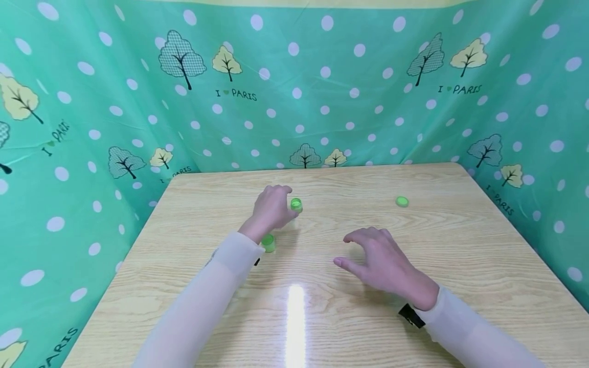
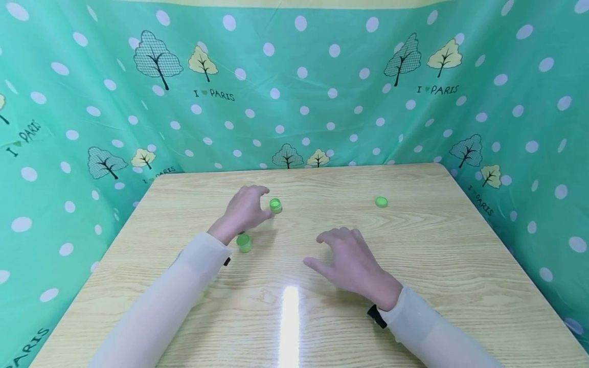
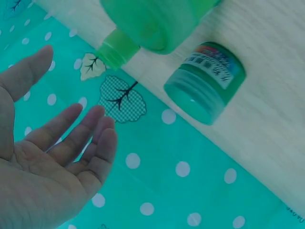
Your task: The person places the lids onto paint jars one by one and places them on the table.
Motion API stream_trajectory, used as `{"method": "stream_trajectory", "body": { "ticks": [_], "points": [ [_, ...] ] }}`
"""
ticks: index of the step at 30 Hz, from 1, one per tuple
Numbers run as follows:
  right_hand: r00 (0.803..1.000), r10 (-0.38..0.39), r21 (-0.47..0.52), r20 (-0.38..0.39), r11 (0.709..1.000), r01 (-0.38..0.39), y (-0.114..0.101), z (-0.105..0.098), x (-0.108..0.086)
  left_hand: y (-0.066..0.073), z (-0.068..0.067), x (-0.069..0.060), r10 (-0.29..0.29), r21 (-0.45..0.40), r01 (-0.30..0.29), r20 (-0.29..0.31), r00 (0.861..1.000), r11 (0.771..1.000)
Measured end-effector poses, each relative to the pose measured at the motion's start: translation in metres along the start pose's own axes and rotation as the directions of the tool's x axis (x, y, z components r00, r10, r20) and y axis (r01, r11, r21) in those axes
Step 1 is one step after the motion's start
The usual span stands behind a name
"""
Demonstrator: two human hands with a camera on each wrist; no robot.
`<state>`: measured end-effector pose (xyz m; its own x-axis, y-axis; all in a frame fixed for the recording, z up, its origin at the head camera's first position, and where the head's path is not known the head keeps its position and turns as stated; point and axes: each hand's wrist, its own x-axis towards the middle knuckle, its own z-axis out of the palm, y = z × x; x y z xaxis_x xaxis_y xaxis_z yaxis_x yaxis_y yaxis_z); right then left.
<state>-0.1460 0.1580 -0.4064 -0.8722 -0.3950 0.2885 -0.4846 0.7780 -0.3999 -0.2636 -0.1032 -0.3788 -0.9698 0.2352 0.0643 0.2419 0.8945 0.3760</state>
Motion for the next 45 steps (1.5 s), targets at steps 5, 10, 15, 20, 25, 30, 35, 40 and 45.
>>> {"method": "stream_trajectory", "body": {
  "ticks": [5, 10, 15, 20, 25, 30, 35, 40, 45],
  "points": [
    [1.0, -0.005, -0.023, -0.021, 1.0, 0.004, 0.005, 0.0, -0.001, 0.005, 0.001, 0.01, -0.009, 0.025, 0.008, 0.034, 0.999, 1.0],
    [1.0, -0.011, -0.032, -0.027, 0.999, 0.01, 0.01, -0.002, -0.001, 0.006, 0.005, 0.019, -0.017, 0.037, 0.015, 0.063, 0.998, 0.999],
    [1.0, -0.001, -0.036, -0.025, 0.999, 0.0, 0.014, -0.003, -0.002, 0.005, 0.009, 0.027, -0.034, 0.049, 0.029, 0.091, 0.995, 0.998],
    [1.0, 0.007, -0.038, -0.023, 0.999, -0.008, 0.016, -0.004, -0.003, 0.003, 0.012, 0.032, -0.06, 0.073, 0.052, 0.107, 0.992, 0.996],
    [1.0, 0.014, -0.043, -0.02, 0.999, -0.015, 0.018, -0.004, -0.004, 0.003, 0.015, 0.036, -0.08, 0.09, 0.069, 0.12, 0.99, 0.994],
    [1.0, 0.007, -0.037, -0.024, 0.999, -0.008, 0.019, -0.004, -0.004, 0.003, 0.019, 0.037, -0.102, 0.117, 0.086, 0.141, 0.985, 0.989],
    [1.0, 0.011, -0.03, -0.021, 0.999, -0.011, 0.02, -0.003, -0.006, 0.003, 0.023, 0.038, -0.124, 0.121, 0.106, 0.15, 0.981, 0.987],
    [1.0, 0.019, -0.036, -0.016, 0.999, -0.02, 0.019, -0.004, -0.007, 0.003, 0.027, 0.041, -0.145, 0.112, 0.128, 0.158, 0.977, 0.985],
    [0.999, 0.029, -0.042, -0.015, 0.999, -0.03, 0.019, -0.003, -0.007, 0.003, 0.032, 0.043, -0.176, 0.103, 0.161, 0.162, 0.971, 0.982]
  ]
}}
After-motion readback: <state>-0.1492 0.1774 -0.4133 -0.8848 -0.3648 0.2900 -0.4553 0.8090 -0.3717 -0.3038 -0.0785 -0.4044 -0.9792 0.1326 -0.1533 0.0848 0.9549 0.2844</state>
